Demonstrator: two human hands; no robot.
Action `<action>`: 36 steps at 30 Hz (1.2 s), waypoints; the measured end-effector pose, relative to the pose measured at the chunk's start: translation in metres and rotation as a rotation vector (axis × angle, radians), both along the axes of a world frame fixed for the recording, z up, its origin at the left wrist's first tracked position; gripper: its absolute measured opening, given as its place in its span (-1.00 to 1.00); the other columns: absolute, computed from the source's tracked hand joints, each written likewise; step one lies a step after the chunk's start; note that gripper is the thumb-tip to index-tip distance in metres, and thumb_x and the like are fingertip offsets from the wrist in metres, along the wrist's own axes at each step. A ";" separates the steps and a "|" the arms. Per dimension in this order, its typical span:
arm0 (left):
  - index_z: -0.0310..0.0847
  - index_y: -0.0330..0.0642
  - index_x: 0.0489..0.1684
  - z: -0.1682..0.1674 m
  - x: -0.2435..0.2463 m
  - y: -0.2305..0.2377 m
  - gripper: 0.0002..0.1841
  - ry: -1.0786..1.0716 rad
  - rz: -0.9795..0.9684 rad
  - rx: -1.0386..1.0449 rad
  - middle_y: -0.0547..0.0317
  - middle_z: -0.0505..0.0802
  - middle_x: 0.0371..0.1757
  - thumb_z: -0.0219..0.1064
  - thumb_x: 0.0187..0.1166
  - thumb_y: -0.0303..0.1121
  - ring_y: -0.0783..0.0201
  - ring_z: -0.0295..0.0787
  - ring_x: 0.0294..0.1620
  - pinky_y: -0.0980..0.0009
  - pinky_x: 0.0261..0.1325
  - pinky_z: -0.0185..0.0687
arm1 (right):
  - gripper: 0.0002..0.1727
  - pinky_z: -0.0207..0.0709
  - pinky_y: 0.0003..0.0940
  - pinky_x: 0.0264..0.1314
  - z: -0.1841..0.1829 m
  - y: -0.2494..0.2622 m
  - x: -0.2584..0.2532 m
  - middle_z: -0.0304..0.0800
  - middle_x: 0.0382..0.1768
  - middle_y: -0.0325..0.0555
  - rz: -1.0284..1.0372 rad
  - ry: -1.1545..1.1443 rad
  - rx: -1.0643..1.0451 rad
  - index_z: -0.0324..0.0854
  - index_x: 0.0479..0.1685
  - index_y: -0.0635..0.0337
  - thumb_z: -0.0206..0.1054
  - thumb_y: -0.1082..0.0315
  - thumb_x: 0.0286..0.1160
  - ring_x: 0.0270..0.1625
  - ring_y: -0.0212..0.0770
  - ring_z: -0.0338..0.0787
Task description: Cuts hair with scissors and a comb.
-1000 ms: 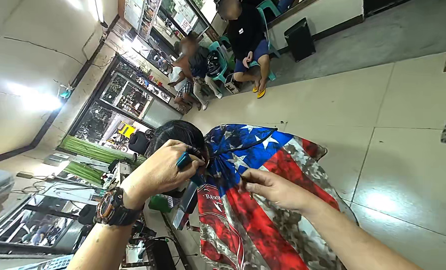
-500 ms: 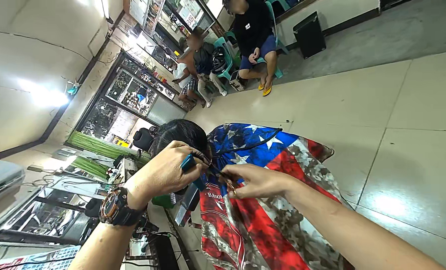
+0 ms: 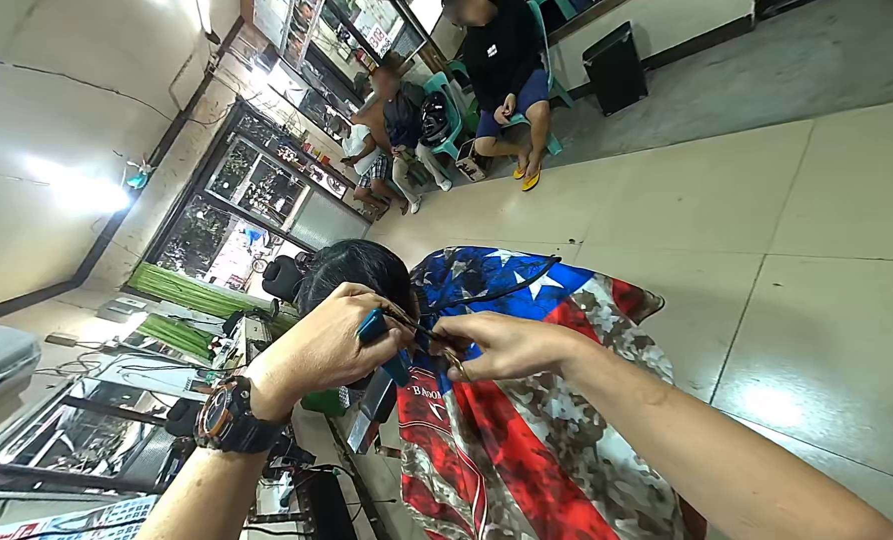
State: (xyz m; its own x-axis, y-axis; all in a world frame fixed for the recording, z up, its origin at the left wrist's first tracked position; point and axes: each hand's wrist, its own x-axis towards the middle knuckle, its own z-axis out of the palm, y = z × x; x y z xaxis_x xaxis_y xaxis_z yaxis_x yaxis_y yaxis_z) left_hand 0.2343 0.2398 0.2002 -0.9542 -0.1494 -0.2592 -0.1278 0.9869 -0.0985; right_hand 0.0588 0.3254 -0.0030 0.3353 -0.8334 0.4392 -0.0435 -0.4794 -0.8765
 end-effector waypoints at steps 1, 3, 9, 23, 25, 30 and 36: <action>0.93 0.12 -0.21 0.000 0.000 0.000 -0.60 0.003 0.002 0.002 0.48 0.93 -0.05 0.07 0.73 -0.08 0.53 0.74 0.25 0.29 0.62 0.35 | -0.62 0.59 -0.36 0.12 0.004 -0.002 -0.001 0.73 -0.07 -0.10 -0.007 0.017 -0.012 0.56 0.27 0.23 0.39 0.30 0.53 -0.04 -0.38 0.71; 0.93 0.11 -0.23 0.000 0.000 0.000 -0.59 -0.002 0.004 0.007 0.49 0.94 -0.04 0.06 0.74 -0.08 0.55 0.74 0.28 0.28 0.64 0.33 | -0.69 0.62 -0.37 0.08 0.009 -0.005 -0.004 0.76 -0.09 -0.12 -0.021 0.050 -0.025 0.57 0.25 0.20 0.35 0.33 0.60 -0.09 -0.39 0.73; 0.93 0.11 -0.26 0.000 0.000 -0.002 -0.57 -0.008 0.012 0.017 0.52 0.94 -0.05 0.05 0.74 -0.07 0.56 0.75 0.23 0.27 0.64 0.34 | -0.74 0.62 -0.36 0.05 0.011 -0.005 -0.015 0.77 -0.14 -0.17 -0.030 0.101 -0.029 0.60 0.17 0.17 0.37 0.33 0.58 -0.12 -0.41 0.74; 0.78 -0.30 0.14 0.054 -0.003 0.022 -0.52 0.389 0.038 0.580 0.04 0.89 0.21 -0.10 0.83 -0.23 0.13 0.76 0.36 0.06 0.57 0.59 | -0.40 0.79 0.02 0.04 -0.031 0.017 -0.092 0.67 0.29 0.01 -0.523 -0.317 0.385 0.29 0.64 0.05 0.22 0.57 0.61 0.17 0.00 0.80; 0.79 -0.28 0.16 0.058 0.003 0.022 -0.53 0.412 0.035 0.573 0.08 0.89 0.18 -0.11 0.82 -0.27 0.21 0.78 0.30 0.14 0.51 0.65 | -0.46 0.75 -0.04 0.24 -0.024 0.023 -0.093 0.60 0.43 -0.10 -0.502 -0.511 0.280 0.49 0.52 0.04 -0.03 0.53 0.57 0.36 -0.08 0.73; 0.75 -0.24 0.18 0.051 0.016 0.018 -0.60 0.437 -0.006 0.613 0.16 0.87 0.06 -0.03 0.86 -0.25 0.37 0.82 -0.10 0.41 -0.11 0.81 | -0.53 0.75 -0.11 0.17 0.045 0.035 -0.036 0.71 0.28 -0.22 -0.431 -0.315 0.060 0.65 0.31 -0.06 -0.12 0.00 0.80 0.25 -0.16 0.76; 0.66 -0.30 0.38 0.044 0.065 0.003 -0.62 0.606 -0.115 0.690 0.13 0.86 0.15 0.06 0.85 -0.27 0.36 0.83 0.03 0.39 0.10 0.82 | -0.73 0.65 -0.59 0.03 0.094 0.043 0.045 0.77 -0.03 -0.42 -0.721 0.219 -0.341 0.64 0.27 -0.06 0.23 0.22 0.71 -0.06 -0.59 0.73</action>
